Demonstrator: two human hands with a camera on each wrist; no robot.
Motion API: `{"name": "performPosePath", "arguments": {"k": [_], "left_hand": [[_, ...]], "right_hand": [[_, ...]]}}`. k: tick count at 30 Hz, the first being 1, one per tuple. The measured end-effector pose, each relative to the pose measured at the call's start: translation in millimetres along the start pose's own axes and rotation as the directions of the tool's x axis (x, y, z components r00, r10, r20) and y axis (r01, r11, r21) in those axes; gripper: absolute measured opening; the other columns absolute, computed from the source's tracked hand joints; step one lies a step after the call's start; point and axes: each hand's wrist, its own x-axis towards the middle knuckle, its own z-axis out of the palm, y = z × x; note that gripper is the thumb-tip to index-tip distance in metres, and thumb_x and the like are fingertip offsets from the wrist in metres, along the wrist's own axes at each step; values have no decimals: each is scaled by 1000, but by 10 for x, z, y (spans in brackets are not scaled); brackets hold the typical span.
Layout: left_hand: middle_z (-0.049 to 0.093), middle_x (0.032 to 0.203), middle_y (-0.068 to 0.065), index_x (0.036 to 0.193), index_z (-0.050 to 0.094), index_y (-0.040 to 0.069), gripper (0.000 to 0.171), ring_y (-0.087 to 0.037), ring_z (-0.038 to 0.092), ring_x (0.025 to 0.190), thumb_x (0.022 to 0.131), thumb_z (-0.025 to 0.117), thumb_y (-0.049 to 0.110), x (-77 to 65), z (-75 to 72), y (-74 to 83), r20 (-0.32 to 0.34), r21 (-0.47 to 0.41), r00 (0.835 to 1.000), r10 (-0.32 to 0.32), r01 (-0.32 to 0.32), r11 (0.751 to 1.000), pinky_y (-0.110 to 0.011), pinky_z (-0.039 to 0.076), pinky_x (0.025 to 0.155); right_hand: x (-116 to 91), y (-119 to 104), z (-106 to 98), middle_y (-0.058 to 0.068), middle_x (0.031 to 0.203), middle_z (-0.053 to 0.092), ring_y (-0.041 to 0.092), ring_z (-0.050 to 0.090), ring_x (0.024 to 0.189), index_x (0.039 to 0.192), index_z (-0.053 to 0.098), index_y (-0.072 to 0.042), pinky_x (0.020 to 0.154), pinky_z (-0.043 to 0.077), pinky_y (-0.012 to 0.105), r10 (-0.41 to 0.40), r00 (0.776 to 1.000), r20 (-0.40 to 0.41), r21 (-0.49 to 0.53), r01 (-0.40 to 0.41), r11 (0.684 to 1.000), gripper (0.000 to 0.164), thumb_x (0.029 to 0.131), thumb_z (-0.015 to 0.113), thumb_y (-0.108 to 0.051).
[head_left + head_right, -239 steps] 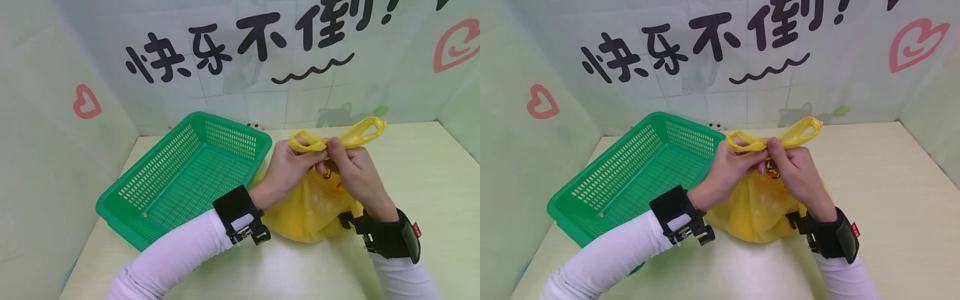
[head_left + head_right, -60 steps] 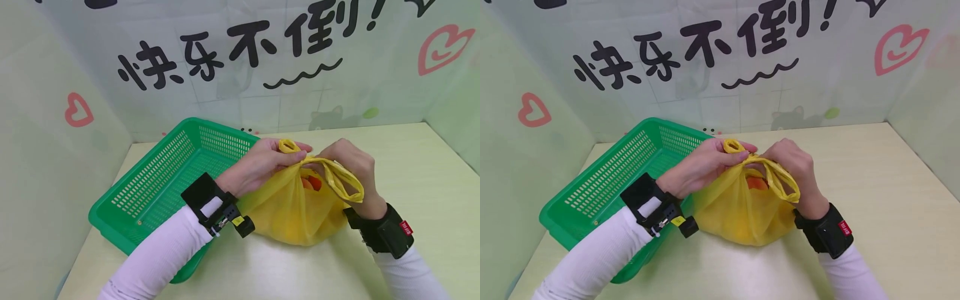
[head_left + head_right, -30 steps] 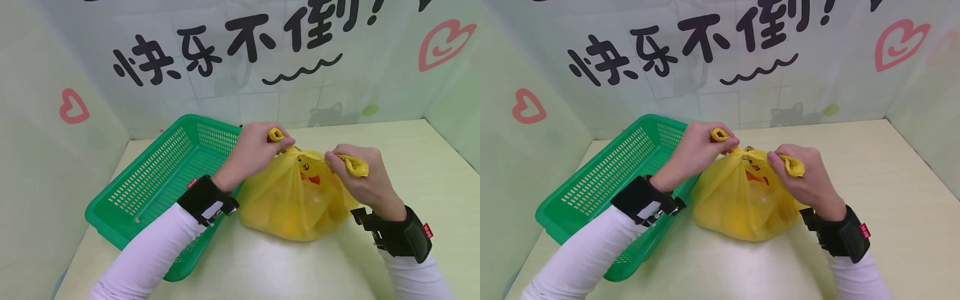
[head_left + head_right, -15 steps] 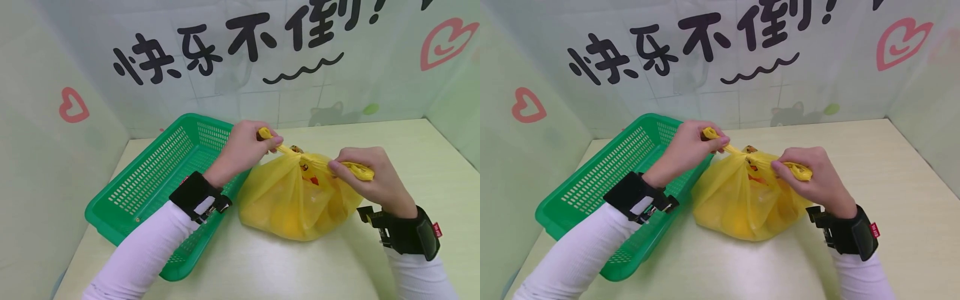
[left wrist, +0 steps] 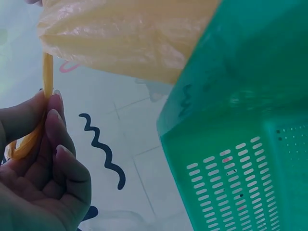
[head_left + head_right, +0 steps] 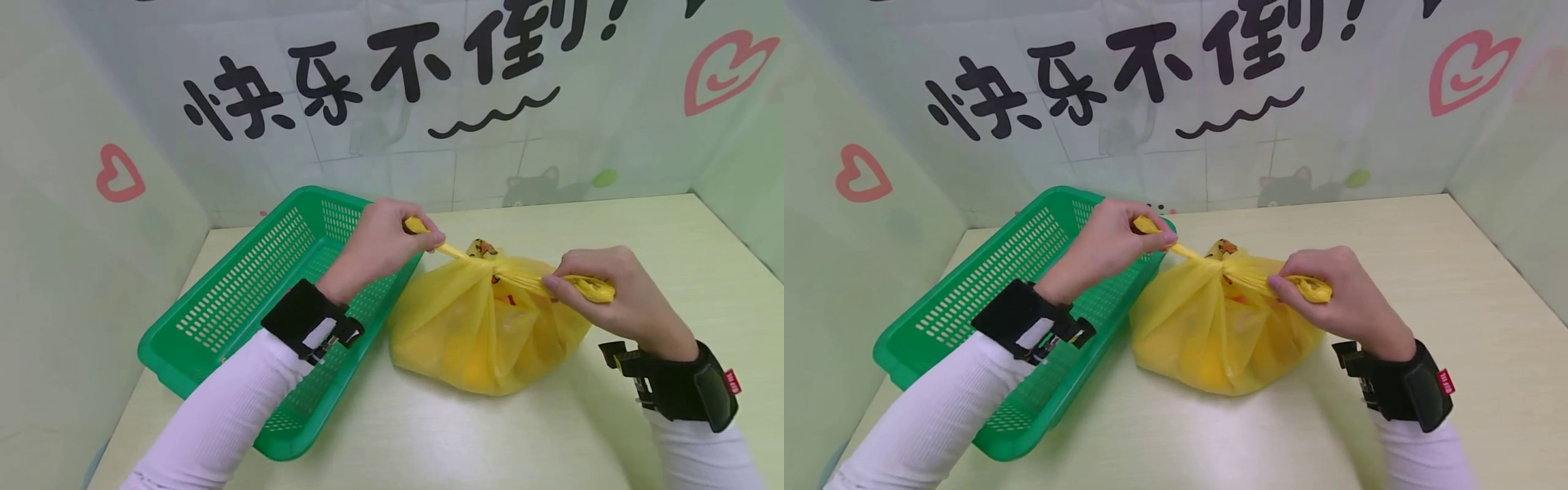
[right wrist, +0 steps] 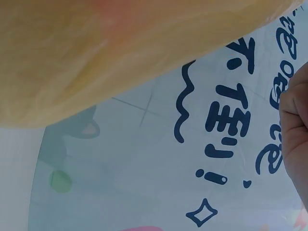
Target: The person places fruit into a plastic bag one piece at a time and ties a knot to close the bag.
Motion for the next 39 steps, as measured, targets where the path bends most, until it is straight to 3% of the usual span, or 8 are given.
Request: {"name": "performPosePath", "arguments": {"k": [3, 7, 10, 12, 17, 21, 24, 39], "left_hand": [[71, 86, -7, 88, 77, 11, 12, -19, 50, 62, 88, 75, 24, 17, -9, -57, -13, -1, 1000, 17, -17, 1000, -23, 35, 52], [73, 112, -7, 88, 77, 10, 11, -18, 66, 97, 88, 75, 21, 43, -32, -130, -29, -11, 999, 15, -16, 1000, -22, 41, 55], [69, 126, -8, 88, 77, 9, 10, -17, 61, 124, 88, 75, 19, 57, -49, -173, -25, -9, 1000, 13, -13, 1000, -22, 40, 54], [69, 127, -7, 87, 77, 9, 10, -18, 59, 127, 88, 75, 19, 59, -58, -197, -18, 2, 1000, 11, -11, 1000, -23, 36, 52], [68, 129, -6, 87, 77, 7, 11, -20, 60, 125, 88, 74, 18, 54, -66, -257, -9, 30, 1000, 7, -7, 1000, -23, 32, 50], [75, 111, -7, 87, 77, 8, 11, -21, 64, 87, 88, 74, 19, 51, -75, -300, 2, 45, 1000, -11, 11, 999, -24, 31, 50], [74, 89, -6, 86, 76, 10, 11, -21, 47, 61, 88, 75, 21, 47, -85, -331, 15, 67, 999, -37, 36, 997, -25, 29, 50], [73, 92, -4, 86, 77, 11, 10, -17, 48, 62, 88, 74, 21, 61, -50, -502, 80, 85, 993, -90, 83, 993, -24, 26, 51]], "right_hand": [[-21, 22, -11, -9, 66, 62, -2, 49, 60, 76, 69, -19, 56, 39, 17, 1, 1000, 13, -15, -1, 1000, 26, 79, 71, 7], [-46, 48, -13, -11, 67, 63, -3, 51, 61, 77, 69, -21, 59, 41, 15, -7, 999, 34, -36, 8, 999, 25, 81, 72, 4], [-80, 62, -14, -11, 67, 62, -2, 51, 61, 76, 68, -22, 61, 41, 14, 13, 999, 48, -50, -11, 999, 26, 82, 73, 3], [-107, 70, -15, -12, 66, 62, -2, 51, 61, 75, 68, -23, 62, 41, 14, 33, 998, 57, -62, -30, 998, 28, 81, 73, 3], [-167, 92, -17, -14, 65, 59, -3, 50, 61, 72, 65, -24, 64, 40, 14, 59, 995, 80, -84, -52, 995, 30, 82, 72, 3], [-222, 108, -26, -15, 65, 58, -2, 50, 61, 72, 64, -25, 62, 39, 15, 92, 990, 105, -87, -83, 993, 31, 83, 72, 3], [-280, 127, -34, -15, 65, 58, -2, 50, 61, 72, 63, -26, 61, 39, 15, 131, 983, 127, -88, -120, 989, 32, 83, 71, 3], [-421, 243, -103, -18, 69, 58, 0, 52, 62, 75, 61, -28, 58, 38, 18, 202, 948, 246, -70, -191, 979, 30, 88, 69, -2]]}}
